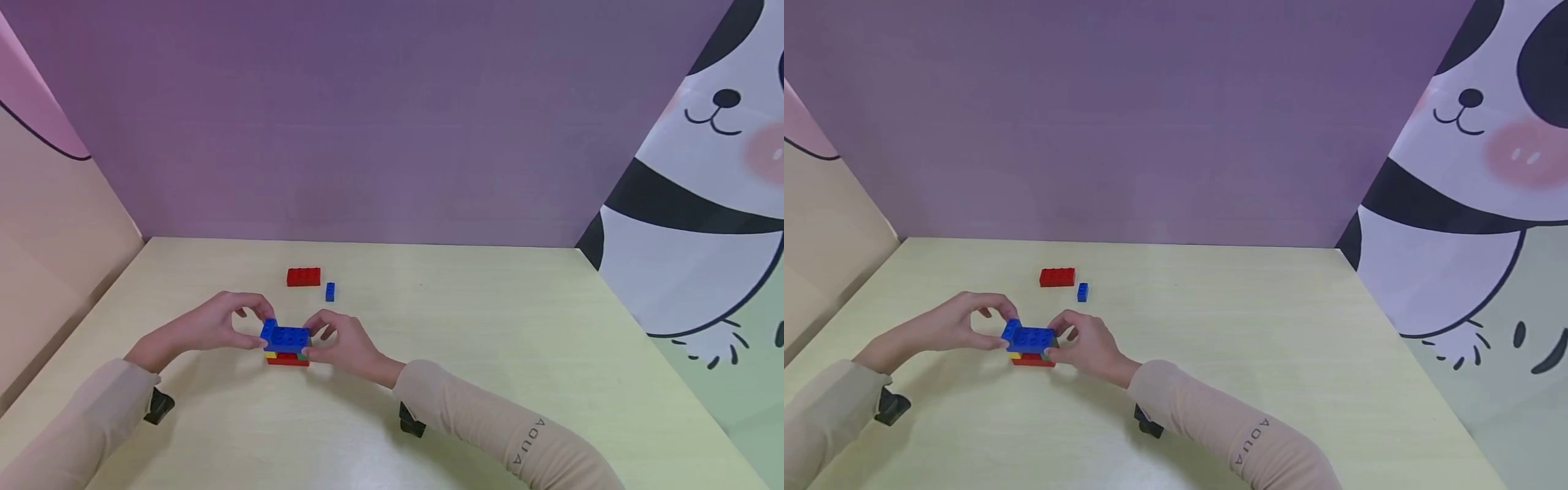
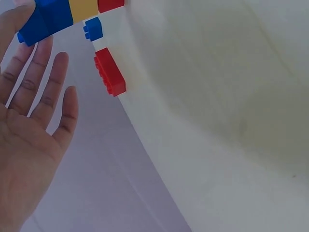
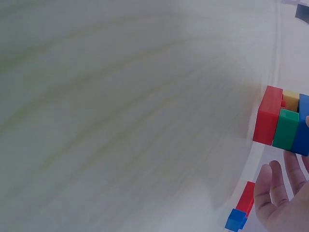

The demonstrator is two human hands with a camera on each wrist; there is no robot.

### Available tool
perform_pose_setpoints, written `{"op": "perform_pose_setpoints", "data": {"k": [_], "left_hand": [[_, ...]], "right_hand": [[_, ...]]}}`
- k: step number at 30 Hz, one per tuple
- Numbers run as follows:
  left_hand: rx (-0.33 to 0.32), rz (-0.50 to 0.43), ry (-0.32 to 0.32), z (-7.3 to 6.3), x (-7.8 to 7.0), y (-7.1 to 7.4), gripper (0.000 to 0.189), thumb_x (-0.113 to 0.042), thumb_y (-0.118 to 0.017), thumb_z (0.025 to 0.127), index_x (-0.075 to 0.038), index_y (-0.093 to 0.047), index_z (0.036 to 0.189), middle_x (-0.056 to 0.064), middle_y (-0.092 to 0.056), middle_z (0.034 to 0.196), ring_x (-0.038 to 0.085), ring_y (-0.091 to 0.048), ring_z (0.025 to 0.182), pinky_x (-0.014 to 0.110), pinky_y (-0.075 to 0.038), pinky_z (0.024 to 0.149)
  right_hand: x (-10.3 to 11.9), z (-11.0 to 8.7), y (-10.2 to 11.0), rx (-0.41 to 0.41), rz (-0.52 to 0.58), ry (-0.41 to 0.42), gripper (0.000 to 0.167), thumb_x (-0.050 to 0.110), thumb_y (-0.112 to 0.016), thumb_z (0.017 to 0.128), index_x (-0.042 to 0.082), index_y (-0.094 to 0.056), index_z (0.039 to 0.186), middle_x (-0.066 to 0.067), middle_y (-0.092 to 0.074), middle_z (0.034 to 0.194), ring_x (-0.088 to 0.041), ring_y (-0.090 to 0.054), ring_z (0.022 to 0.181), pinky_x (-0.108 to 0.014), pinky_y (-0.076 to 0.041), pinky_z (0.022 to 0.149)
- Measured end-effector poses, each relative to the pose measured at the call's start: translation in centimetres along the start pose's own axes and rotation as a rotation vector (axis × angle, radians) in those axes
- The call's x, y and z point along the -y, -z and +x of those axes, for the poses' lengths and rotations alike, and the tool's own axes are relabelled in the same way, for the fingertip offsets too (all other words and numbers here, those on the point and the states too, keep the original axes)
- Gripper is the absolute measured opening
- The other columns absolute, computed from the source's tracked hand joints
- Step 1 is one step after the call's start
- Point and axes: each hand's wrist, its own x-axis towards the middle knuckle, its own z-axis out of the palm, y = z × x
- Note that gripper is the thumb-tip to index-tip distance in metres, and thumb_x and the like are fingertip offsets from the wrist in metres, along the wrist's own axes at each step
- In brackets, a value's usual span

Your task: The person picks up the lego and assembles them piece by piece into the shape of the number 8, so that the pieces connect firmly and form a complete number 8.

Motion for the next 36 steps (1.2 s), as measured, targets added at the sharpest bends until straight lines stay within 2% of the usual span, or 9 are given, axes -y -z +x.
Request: {"op": "perform_pose_setpoints", "data": {"k": [7, 14, 19, 22, 28, 33, 36], "left_hand": [[-0.023, -0.038, 0.007, 0.1, 0.4, -0.4, 0.036, -0.029, -0.076, 0.073, -0.017, -0.06, 0.104, -0.004, -0.063, 0.099, 0.025, -0.056, 0.098, 0.046, -0.045, 0.083], [-0.055, -0.03, -0.011, -0.1, 0.6, -0.6, 0.037, -0.027, -0.076, 0.073, -0.017, -0.059, 0.103, -0.003, -0.062, 0.102, 0.022, -0.054, 0.101, 0.048, -0.045, 0.084], [-0.067, -0.034, -0.008, -0.2, 0.7, -0.8, 0.036, -0.026, -0.076, 0.073, -0.017, -0.059, 0.103, -0.004, -0.062, 0.102, 0.02, -0.053, 0.101, 0.048, -0.045, 0.085], [-0.07, -0.042, -0.005, -0.3, 0.6, -0.8, 0.036, -0.026, -0.076, 0.073, -0.018, -0.059, 0.103, -0.003, -0.062, 0.102, 0.019, -0.052, 0.101, 0.049, -0.045, 0.085], [-0.073, -0.045, -0.008, -0.4, 0.6, -0.9, 0.035, -0.027, -0.076, 0.073, -0.018, -0.06, 0.103, -0.004, -0.062, 0.103, 0.019, -0.052, 0.101, 0.049, -0.044, 0.085], [-0.076, -0.048, 0.003, -0.5, 0.6, -1.0, 0.036, -0.027, -0.076, 0.073, -0.018, -0.059, 0.103, -0.003, -0.061, 0.103, 0.019, -0.051, 0.101, 0.048, -0.044, 0.085], [-0.077, -0.046, 0.008, -0.5, 0.6, -1.0, 0.036, -0.027, -0.076, 0.073, -0.019, -0.059, 0.103, -0.003, -0.061, 0.103, 0.02, -0.051, 0.101, 0.049, -0.044, 0.085]], "right_hand": [[0.0, 0.0, 0.2, -0.001, 0.01, -0.025, 0.031, 0.016, -0.072, 0.078, 0.015, -0.059, 0.106, 0.0, -0.064, 0.105, -0.02, -0.057, 0.097, -0.02, -0.046, 0.074], [-0.1, 0.0, 0.2, -0.005, 0.007, -0.018, 0.031, 0.016, -0.071, 0.079, 0.015, -0.059, 0.107, 0.0, -0.064, 0.106, -0.02, -0.057, 0.097, -0.02, -0.047, 0.075], [-0.1, 0.1, 0.2, 0.002, 0.005, -0.005, 0.031, 0.017, -0.071, 0.079, 0.015, -0.059, 0.108, 0.0, -0.064, 0.106, -0.02, -0.057, 0.099, -0.028, -0.049, 0.081], [-0.1, 0.2, 0.3, 0.02, -0.002, 0.009, 0.031, 0.017, -0.07, 0.08, 0.014, -0.059, 0.108, -0.001, -0.064, 0.107, -0.021, -0.057, 0.099, -0.03, -0.05, 0.082], [-0.3, 0.6, 0.7, 0.067, -0.052, 0.027, 0.032, 0.019, -0.071, 0.08, 0.014, -0.059, 0.108, 0.0, -0.062, 0.107, -0.019, -0.057, 0.098, -0.021, -0.048, 0.077], [-0.4, 1.0, 1.1, 0.11, -0.08, 0.04, 0.032, 0.021, -0.071, 0.079, 0.014, -0.059, 0.108, 0.001, -0.062, 0.106, -0.019, -0.056, 0.1, -0.025, -0.049, 0.078], [-0.4, 1.2, 1.5, 0.135, -0.094, 0.047, 0.034, 0.021, -0.072, 0.078, 0.014, -0.058, 0.109, 0.0, -0.063, 0.106, -0.019, -0.056, 0.1, -0.024, -0.049, 0.077]]}}
